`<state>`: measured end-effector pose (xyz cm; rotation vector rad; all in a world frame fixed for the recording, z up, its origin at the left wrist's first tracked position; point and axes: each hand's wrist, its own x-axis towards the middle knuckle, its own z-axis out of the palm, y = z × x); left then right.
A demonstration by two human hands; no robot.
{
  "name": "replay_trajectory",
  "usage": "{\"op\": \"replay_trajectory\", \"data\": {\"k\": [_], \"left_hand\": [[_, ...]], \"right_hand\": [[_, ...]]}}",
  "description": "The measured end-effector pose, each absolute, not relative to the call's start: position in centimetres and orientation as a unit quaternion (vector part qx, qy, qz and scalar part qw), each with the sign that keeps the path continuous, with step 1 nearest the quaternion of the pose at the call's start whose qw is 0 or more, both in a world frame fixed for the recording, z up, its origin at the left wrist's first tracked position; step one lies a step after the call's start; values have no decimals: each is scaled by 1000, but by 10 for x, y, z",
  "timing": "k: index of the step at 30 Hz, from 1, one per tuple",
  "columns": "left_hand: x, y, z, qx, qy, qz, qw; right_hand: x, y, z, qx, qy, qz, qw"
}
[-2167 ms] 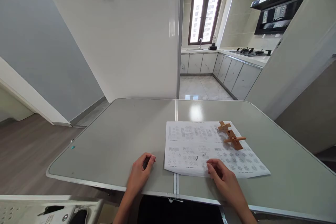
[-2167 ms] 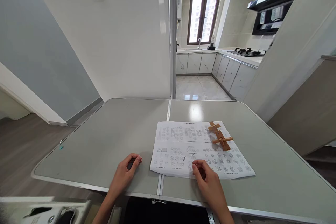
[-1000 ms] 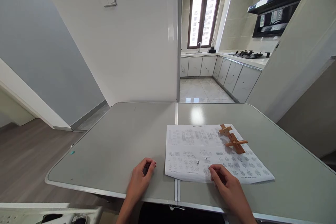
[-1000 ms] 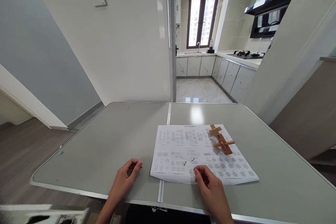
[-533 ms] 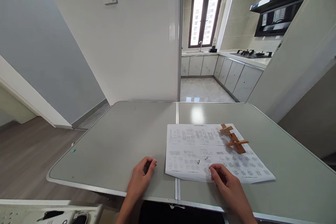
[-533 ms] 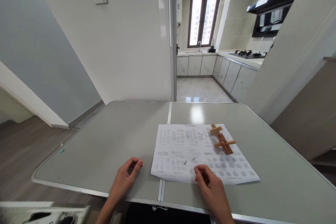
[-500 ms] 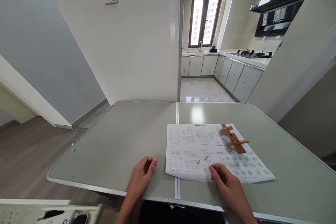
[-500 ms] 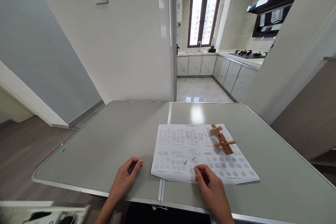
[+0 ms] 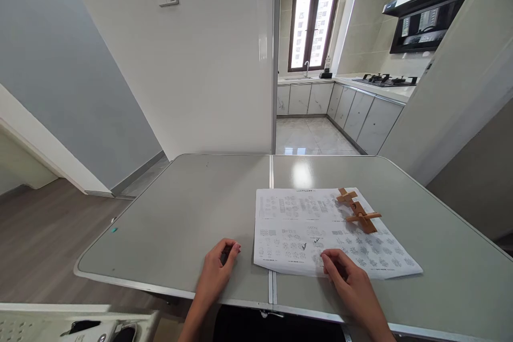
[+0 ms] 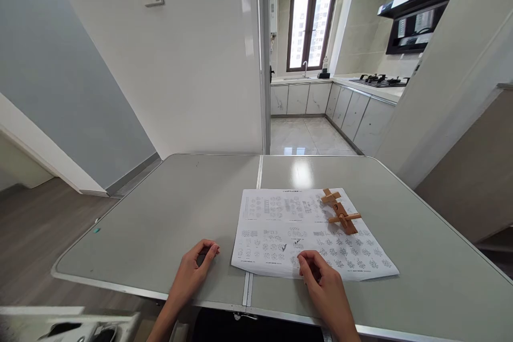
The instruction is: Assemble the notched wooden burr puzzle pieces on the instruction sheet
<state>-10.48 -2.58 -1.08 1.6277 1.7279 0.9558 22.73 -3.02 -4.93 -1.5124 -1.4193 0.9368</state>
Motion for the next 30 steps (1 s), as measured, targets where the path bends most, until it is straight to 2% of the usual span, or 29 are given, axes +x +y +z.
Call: {"op": "replay_trajectory", "data": {"k": [30], "left_hand": [[-104,-27,-9,610,648,356,283]], "right_hand": [[228,-30,-49,-603,-568,379,412]]}}
